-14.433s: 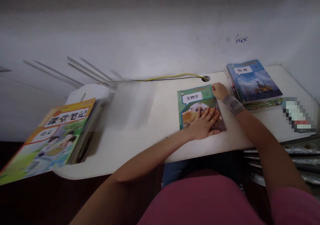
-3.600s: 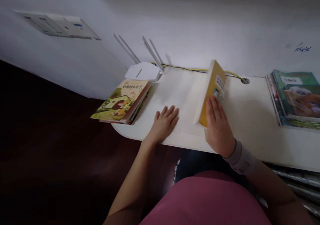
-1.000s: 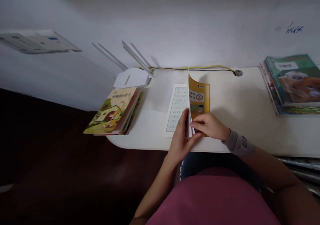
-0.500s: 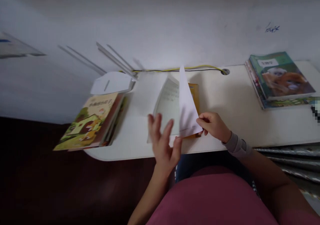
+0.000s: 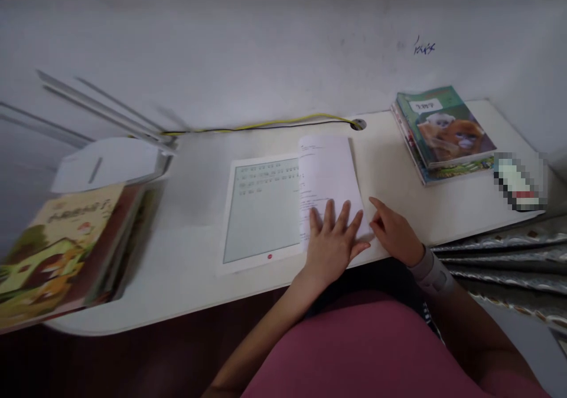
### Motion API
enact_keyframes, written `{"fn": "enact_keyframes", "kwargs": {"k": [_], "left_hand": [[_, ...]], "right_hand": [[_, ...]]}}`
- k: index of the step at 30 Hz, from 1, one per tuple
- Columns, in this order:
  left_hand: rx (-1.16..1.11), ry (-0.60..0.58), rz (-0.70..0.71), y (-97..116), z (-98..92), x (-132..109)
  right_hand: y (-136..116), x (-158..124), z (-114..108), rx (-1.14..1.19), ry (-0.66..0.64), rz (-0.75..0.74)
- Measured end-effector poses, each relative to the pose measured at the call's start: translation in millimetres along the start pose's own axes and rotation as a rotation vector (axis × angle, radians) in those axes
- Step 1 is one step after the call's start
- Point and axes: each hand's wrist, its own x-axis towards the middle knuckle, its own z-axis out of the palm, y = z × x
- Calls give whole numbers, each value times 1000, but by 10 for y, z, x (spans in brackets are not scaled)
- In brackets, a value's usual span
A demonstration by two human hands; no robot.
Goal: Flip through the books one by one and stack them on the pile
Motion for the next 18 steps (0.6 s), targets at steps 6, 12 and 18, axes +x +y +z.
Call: {"fn": "enact_keyframes", "kwargs": {"k": [6,12,18], "left_hand": [[-54,-43,30,42,76,59],[-98,-30,44,94,133,95],[-107,-44,33,161,152,149]], "right_hand": [[157,-114,-81,-480,11,-147],[309,-205,-98,-564,-115,-217],[445,-181,-243,-511,-206,-290]]}}
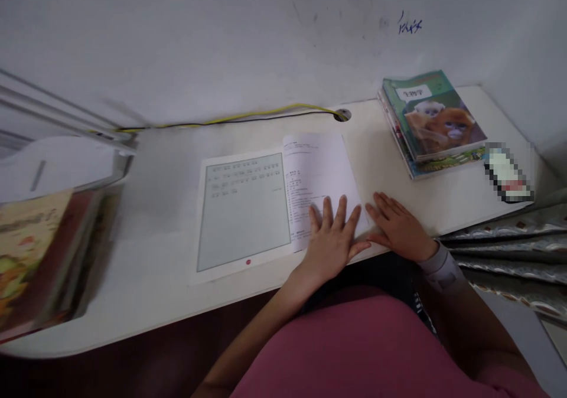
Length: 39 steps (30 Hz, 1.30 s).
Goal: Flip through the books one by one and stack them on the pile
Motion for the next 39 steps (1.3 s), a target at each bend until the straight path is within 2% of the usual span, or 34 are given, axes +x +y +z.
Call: {"fn": "enact_keyframes", "kwargs": {"k": [5,17,22,29,39], "left_hand": [[-11,-47,1,10,-30,25],[-17,-44,30,61,22,68],[24,-59,30,104,16,85],[28,-53,30,113,29,68],[169,-115,38,221,-1,65]], "right_hand": [[28,24,-36,5,7,-26],[35,-12,30,72,80,13],[48,-17,34,39,52,3],[63,33,54,-68,74,173],[60,34,89,-86,87,177]]}}
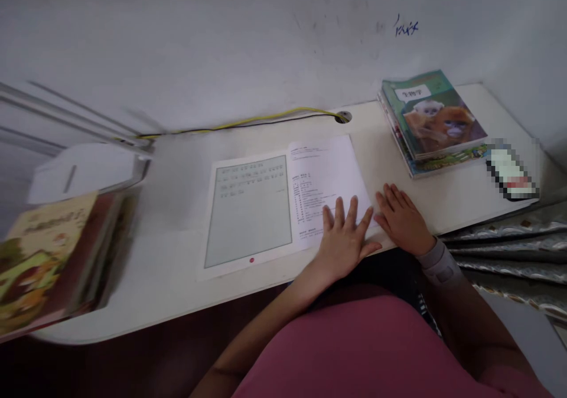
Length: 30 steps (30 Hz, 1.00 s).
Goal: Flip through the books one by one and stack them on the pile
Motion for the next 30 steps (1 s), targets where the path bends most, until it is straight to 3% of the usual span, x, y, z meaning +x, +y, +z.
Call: {"fn": "enact_keyframes", "kwargs": {"k": [12,17,20,23,30], "left_hand": [[11,-57,49,-2,-50,22],[26,-58,136,-244,-197,-6],[93,-1,10,-457,-284,-21],[114,-39,-111,-575,-298,-16],[73,-135,-103,-546,-250,37]], "right_hand": [[21,-6,30,36,10,2],[87,52,-51,14,-14,-20],[155,88,-42,-5,-25,7],[201,98,16,12,-35,37],[200,94,49,49,-39,58]]}}
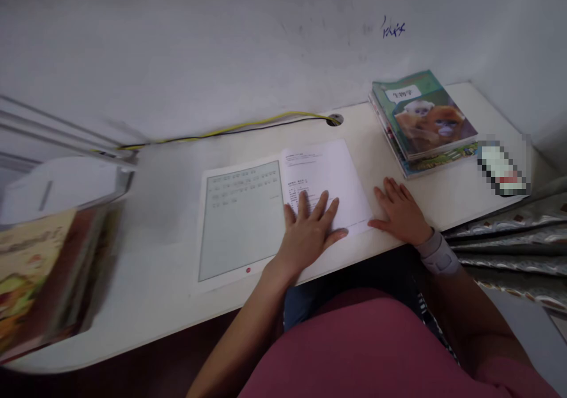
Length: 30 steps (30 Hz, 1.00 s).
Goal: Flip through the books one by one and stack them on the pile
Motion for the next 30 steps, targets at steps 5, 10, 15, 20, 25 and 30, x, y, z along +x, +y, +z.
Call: {"fn": "enact_keyframes", "kwargs": {"k": [5,10,15,20,25,30], "left_hand": [[9,-16,3,16,-3,-8],[8,-22,6,39,-14,-8],[-1,-9,11,70,3,40],[-2,33,26,90,58,44],[-9,41,20,121,51,72],[-20,15,17,176,34,129]], "right_hand": [[16,1,15,19,3,-2],[36,1,43,44,-2,-11],[32,6,37,52,4,-10],[36,9,44,55,11,-15],[37,8,44,51,22,-19],[21,10,21,31,17,-21]]}}
